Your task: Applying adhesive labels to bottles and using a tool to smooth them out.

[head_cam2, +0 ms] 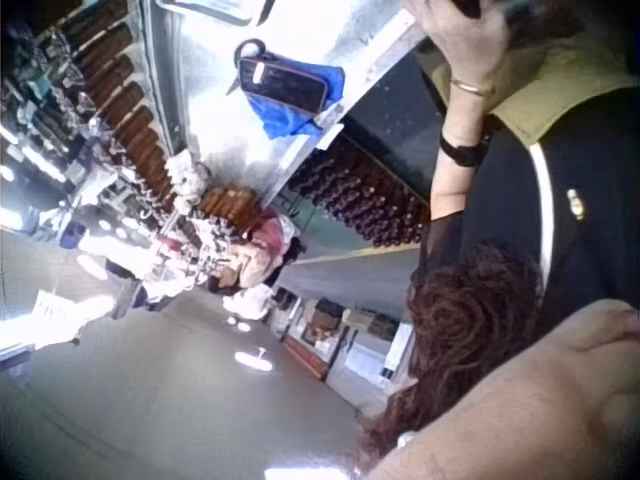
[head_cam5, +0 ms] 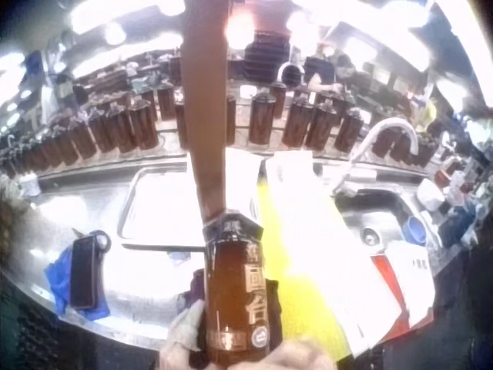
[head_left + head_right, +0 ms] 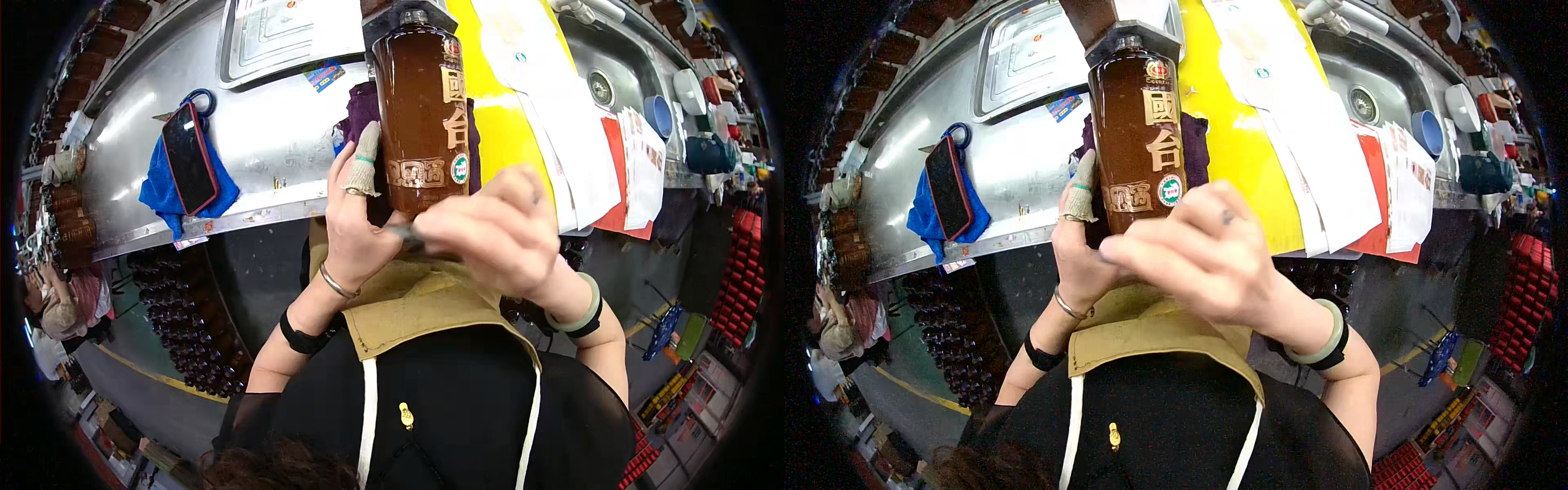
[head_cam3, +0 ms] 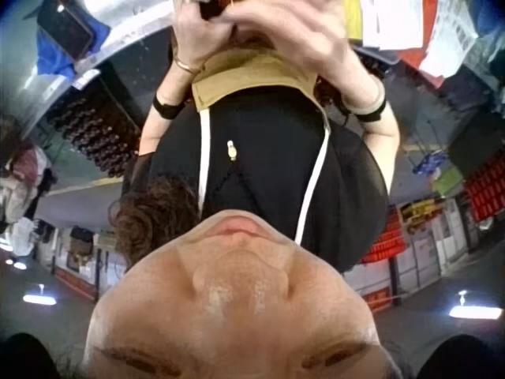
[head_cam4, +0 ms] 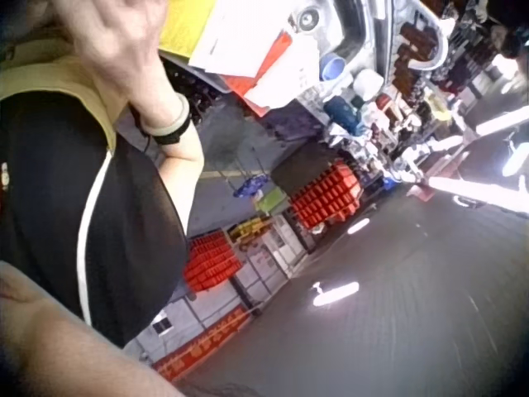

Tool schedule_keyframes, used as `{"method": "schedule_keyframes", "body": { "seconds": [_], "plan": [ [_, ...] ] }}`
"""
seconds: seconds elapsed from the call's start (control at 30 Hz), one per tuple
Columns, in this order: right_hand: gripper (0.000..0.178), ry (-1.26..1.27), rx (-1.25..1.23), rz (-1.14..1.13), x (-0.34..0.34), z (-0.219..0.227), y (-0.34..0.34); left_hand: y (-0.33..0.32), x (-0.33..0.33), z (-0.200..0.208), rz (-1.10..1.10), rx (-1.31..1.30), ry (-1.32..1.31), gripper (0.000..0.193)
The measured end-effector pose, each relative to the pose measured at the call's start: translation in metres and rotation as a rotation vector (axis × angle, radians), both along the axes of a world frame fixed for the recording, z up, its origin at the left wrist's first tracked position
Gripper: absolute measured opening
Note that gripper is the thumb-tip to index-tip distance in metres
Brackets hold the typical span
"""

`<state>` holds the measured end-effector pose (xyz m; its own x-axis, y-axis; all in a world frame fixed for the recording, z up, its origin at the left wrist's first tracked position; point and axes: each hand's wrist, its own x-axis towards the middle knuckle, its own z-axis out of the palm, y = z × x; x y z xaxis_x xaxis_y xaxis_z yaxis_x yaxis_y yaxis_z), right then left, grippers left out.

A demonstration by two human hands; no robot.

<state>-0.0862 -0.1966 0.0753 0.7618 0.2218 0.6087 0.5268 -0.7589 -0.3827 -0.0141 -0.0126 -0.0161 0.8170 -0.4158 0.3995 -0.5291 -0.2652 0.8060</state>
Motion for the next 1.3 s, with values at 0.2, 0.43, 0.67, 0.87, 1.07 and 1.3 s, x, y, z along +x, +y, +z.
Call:
{"method": "schedule_keyframes", "body": {
  "seconds": [0.2, 0.43, 0.67, 0.87, 1.07, 1.3],
  "plan": [
    [0.033, -0.091, -0.051, 0.02, -0.009, -0.015, 0.001, -0.006, 0.008, 0.005, -0.033, -0.011, -0.135, 0.09],
    [0.03, 0.067, 0.239, -0.43, 0.025, -0.019, -0.018, 0.009, 0.011, -0.002, -0.126, 0.117, -0.165, 0.089],
    [0.029, -0.142, -0.114, -0.239, 0.004, -0.018, 0.008, 0.008, 0.014, 0.002, -0.13, 0.14, -0.175, 0.093],
    [0.028, 0.047, 0.204, -0.177, -0.018, -0.013, -0.005, 0.002, 0.012, 0.001, -0.095, -0.09, -0.086, 0.081],
    [0.031, 0.207, 0.869, -0.569, -0.025, -0.015, -0.016, 0.011, -0.003, 0.001, -0.001, 0.074, -0.504, 0.037],
    [0.023, 0.424, 1.105, -0.528, -0.04, -0.042, 0.028, 0.012, -0.005, 0.006, 0.056, 0.127, -0.431, 0.035]
  ]
}}
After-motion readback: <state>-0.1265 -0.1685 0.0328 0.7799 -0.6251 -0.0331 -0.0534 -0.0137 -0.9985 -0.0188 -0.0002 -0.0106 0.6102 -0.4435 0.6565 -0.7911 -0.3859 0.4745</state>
